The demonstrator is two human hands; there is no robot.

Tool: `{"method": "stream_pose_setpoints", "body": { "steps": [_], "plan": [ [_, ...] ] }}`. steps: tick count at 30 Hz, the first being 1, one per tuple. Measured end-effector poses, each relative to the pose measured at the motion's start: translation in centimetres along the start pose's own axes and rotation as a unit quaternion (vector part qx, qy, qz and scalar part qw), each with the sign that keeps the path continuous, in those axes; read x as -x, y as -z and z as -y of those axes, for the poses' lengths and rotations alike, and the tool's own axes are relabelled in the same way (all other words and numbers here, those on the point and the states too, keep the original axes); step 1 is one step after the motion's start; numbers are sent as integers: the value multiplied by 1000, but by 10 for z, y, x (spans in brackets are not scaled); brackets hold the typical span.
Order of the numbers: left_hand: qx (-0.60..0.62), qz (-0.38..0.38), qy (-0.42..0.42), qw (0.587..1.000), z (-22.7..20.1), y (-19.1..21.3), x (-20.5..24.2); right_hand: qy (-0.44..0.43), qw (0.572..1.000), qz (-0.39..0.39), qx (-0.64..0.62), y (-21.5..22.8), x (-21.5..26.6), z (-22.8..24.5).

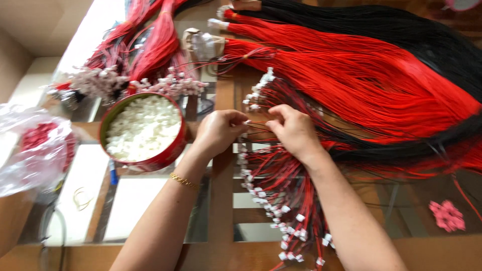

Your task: Attach plastic connectors to the ends of pre-cut electrical wires to assemble harnesses.

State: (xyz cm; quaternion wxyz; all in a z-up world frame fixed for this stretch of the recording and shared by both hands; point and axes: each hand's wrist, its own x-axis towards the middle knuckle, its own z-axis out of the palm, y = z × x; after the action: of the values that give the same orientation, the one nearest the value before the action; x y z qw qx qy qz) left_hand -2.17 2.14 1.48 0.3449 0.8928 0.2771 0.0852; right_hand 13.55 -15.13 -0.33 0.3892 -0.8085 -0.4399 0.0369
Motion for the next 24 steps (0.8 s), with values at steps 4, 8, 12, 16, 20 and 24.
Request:
{"method": "stream_pose_setpoints", "body": {
  "steps": [4,8,12,16,20,24],
  "plan": [
    [30,12,-89,995,6,6,9,23,1000,-10,17,19,4,8],
    [79,1,-97,992,-8,-6,7,68,996,-17,64,120,36,37],
    [265,4,-34,964,-14,-3,15,-37,986,8,164,227,103,34],
    [267,-1,-44,963,-15,-6,17,-243,926,10,289,250,165,-19],
    [255,-23,-69,964,-14,-10,17,-301,898,2,321,241,193,-41],
    [232,-37,-88,968,-7,-12,16,-330,887,-16,322,229,195,-52]
  ]
}}
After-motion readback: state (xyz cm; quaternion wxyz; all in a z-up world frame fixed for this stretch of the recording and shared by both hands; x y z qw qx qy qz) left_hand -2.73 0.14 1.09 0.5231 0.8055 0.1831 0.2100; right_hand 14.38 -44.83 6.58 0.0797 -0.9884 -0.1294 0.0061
